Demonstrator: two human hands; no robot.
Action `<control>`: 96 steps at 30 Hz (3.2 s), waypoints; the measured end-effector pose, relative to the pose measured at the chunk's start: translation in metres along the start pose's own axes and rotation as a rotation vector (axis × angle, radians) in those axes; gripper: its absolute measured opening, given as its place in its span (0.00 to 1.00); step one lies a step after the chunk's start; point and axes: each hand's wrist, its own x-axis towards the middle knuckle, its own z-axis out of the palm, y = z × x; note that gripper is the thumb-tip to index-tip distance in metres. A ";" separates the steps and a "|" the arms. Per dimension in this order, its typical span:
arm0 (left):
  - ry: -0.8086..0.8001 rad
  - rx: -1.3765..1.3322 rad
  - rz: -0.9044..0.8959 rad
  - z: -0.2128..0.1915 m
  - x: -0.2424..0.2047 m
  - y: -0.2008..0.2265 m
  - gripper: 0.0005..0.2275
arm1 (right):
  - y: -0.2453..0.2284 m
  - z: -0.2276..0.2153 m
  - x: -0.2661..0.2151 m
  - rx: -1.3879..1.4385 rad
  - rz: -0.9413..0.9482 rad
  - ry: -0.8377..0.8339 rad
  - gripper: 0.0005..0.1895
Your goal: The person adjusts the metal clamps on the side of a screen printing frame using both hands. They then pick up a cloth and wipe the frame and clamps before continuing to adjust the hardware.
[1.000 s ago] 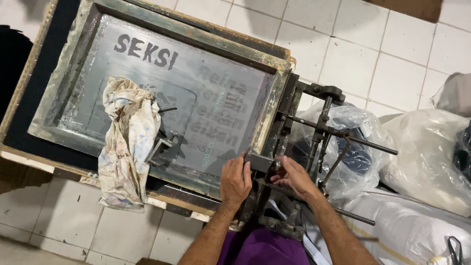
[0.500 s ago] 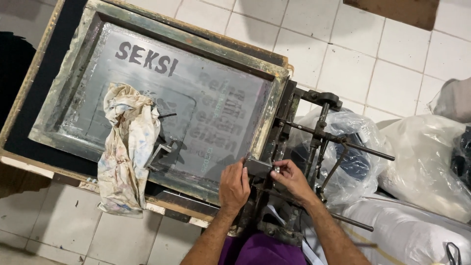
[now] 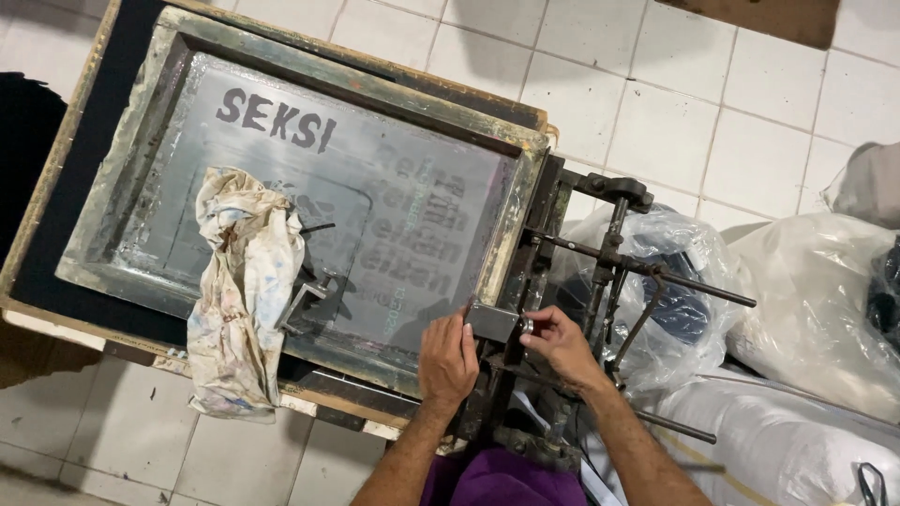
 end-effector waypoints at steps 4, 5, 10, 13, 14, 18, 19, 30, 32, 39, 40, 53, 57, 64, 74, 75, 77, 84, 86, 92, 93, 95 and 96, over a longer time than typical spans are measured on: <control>-0.012 0.020 -0.001 -0.007 0.005 0.005 0.14 | -0.002 0.006 -0.002 0.023 0.021 -0.008 0.24; -0.010 0.026 -0.003 -0.006 0.005 0.005 0.14 | -0.012 0.013 -0.008 0.039 0.115 -0.026 0.20; 0.009 0.026 -0.024 -0.004 0.004 0.003 0.14 | -0.018 0.005 -0.006 -0.015 0.011 -0.017 0.25; 0.008 0.025 -0.025 -0.003 0.002 0.002 0.13 | -0.016 0.009 -0.010 -0.075 0.052 -0.060 0.37; 0.001 0.022 -0.034 -0.002 0.001 0.001 0.14 | -0.013 0.012 -0.011 -0.020 0.127 -0.025 0.26; -0.014 0.019 -0.074 0.000 0.001 0.000 0.15 | 0.007 -0.001 0.005 -0.042 -0.019 0.006 0.27; -0.014 0.018 -0.077 0.001 0.000 -0.001 0.15 | 0.000 0.002 0.000 -0.044 -0.016 0.005 0.27; 0.009 0.070 -0.082 -0.007 0.010 0.007 0.14 | -0.018 0.006 -0.013 -0.085 0.098 -0.093 0.37; 0.010 0.069 -0.078 -0.003 0.007 0.002 0.13 | 0.002 0.002 -0.003 -0.146 0.022 -0.070 0.29; -0.083 -0.106 -0.245 -0.002 0.010 -0.009 0.16 | 0.008 0.004 -0.002 -0.242 -0.115 0.009 0.27; -0.083 -0.105 -0.238 -0.005 0.021 -0.015 0.16 | 0.003 0.009 0.000 -0.238 -0.119 0.013 0.27; -0.059 0.107 -0.085 0.039 0.103 0.010 0.16 | -0.016 0.013 -0.013 -0.427 -0.045 -0.058 0.22; -0.142 0.304 0.051 0.026 0.109 0.025 0.17 | -0.027 0.022 -0.029 -0.616 -0.352 -0.005 0.19; -0.082 0.027 -0.046 0.038 0.106 0.005 0.16 | -0.011 0.031 -0.017 -0.880 -0.381 -0.003 0.14; -0.003 0.021 -0.101 0.047 0.104 -0.003 0.14 | 0.036 0.035 0.028 -0.629 -0.117 0.225 0.32; 0.009 0.038 -0.100 0.049 0.103 -0.005 0.13 | 0.034 0.036 0.027 -0.629 -0.097 0.227 0.34; 0.017 0.035 -0.101 0.050 0.102 -0.007 0.13 | 0.008 0.041 0.013 -0.748 -0.180 0.216 0.32; -0.035 0.023 -0.039 0.043 0.101 -0.005 0.13 | 0.015 0.030 0.017 -0.966 -0.403 0.094 0.22; -0.046 -0.004 -0.030 0.036 0.104 -0.003 0.13 | 0.024 0.027 0.021 -1.065 -0.467 0.080 0.19; -0.049 -0.052 -0.043 0.032 0.100 -0.001 0.12 | 0.022 0.023 0.009 -0.985 -0.410 -0.037 0.14; -0.033 -0.030 -0.045 0.034 0.098 -0.002 0.12 | 0.029 0.020 0.008 -0.883 -0.369 -0.034 0.15; 0.000 -0.037 -0.063 0.034 0.097 0.003 0.11 | 0.026 0.030 0.010 -0.789 -0.286 0.046 0.20; 0.036 -0.043 -0.082 0.033 0.098 0.005 0.11 | 0.023 0.035 0.012 -0.695 -0.208 0.122 0.26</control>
